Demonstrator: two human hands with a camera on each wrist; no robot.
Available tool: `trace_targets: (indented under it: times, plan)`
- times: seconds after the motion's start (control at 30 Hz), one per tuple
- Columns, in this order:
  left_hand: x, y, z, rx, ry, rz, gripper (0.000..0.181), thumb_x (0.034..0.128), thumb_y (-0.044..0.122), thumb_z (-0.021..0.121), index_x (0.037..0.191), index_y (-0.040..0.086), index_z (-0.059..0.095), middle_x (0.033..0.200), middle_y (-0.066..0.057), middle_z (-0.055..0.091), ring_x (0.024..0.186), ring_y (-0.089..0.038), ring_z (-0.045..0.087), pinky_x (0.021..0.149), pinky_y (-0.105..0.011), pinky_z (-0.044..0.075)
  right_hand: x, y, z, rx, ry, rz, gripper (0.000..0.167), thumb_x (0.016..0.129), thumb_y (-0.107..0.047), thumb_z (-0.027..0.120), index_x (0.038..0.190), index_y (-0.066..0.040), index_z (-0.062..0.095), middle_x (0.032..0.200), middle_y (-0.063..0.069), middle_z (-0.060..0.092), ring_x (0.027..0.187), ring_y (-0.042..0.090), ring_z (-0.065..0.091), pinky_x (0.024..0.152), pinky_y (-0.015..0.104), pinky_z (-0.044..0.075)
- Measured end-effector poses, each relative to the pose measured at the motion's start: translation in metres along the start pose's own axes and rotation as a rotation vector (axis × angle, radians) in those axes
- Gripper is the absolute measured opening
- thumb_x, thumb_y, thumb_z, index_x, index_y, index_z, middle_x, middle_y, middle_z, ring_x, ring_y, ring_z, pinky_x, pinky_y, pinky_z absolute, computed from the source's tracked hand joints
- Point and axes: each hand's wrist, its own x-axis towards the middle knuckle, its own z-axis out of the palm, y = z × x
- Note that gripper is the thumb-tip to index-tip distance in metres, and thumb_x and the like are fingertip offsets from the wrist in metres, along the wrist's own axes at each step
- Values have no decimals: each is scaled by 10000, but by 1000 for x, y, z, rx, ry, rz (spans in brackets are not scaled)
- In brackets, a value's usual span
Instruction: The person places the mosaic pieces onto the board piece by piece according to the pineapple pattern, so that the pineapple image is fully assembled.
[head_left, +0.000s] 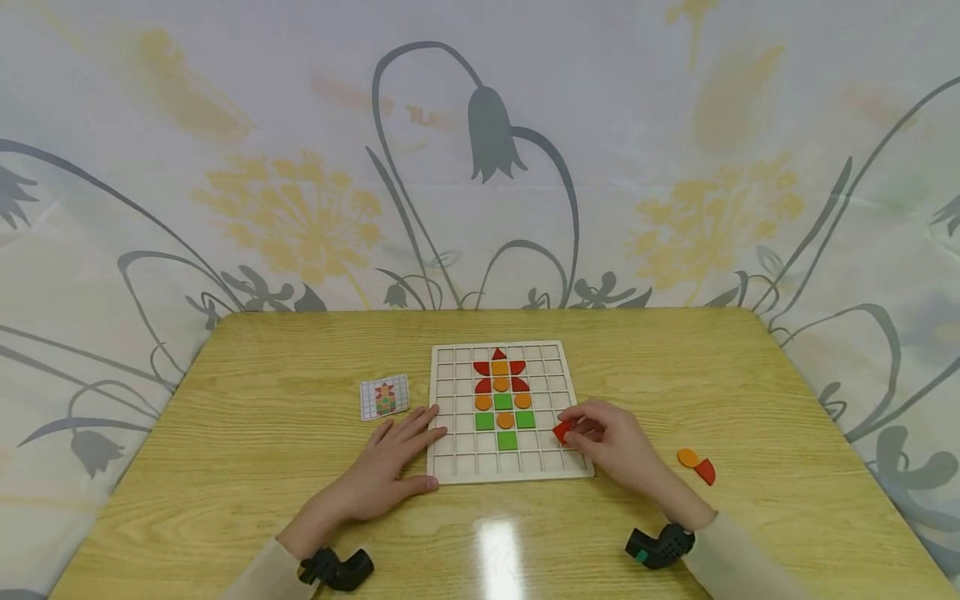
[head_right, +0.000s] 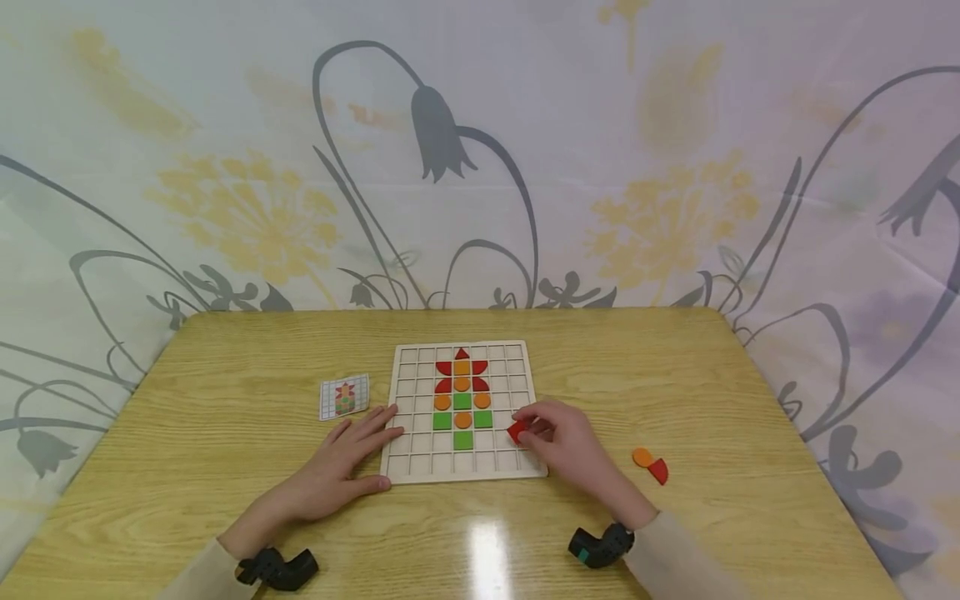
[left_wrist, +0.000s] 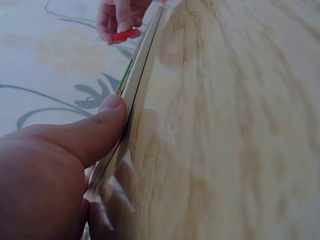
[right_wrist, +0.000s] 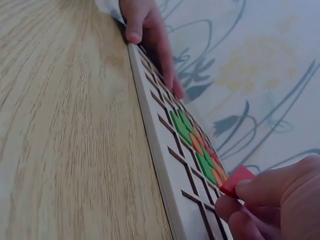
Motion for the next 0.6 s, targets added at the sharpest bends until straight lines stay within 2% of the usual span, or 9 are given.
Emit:
trace_targets:
  times: [0.13,0.3,0.47,0.6]
  plan:
    - [0,1,0,1,-1,-2,664,953,386,654,1528,144,427,1651,-46,188,1515,-275,113,1152,-601,32,6,-4,7,10,-4,13,214,865,5,751,1049,-97,713,986,-25,677,831,115,649,725,270,553]
    - [0,0,0,5,-1,-5,666,953,396,652,1529,152,425,1652,-40,184,1515,-269,110,1153,-601,32,13,-5,14,30,-45,-5,208,871,-3,746,1040,-119,716,990,-26,680,837,112,649,733,272,552]
    - [0,0,0,6,-3,-6,668,953,407,648,1531,156,424,1653,-34,184,1515,-269,112,1151,-603,38,17,-5,20,37,-65,-48,186,870,-5,745,1039,-82,734,962,-23,692,827,110,641,713,274,551]
    - [0,0,0,7,-1,-5,669,953,410,647,1531,158,424,1652,-34,184,1515,-267,112,1150,-607,44,19,-7,22,42,-76,-48,179,876,-15,741,1049,-61,737,950,-28,687,816,104,633,704,270,547]
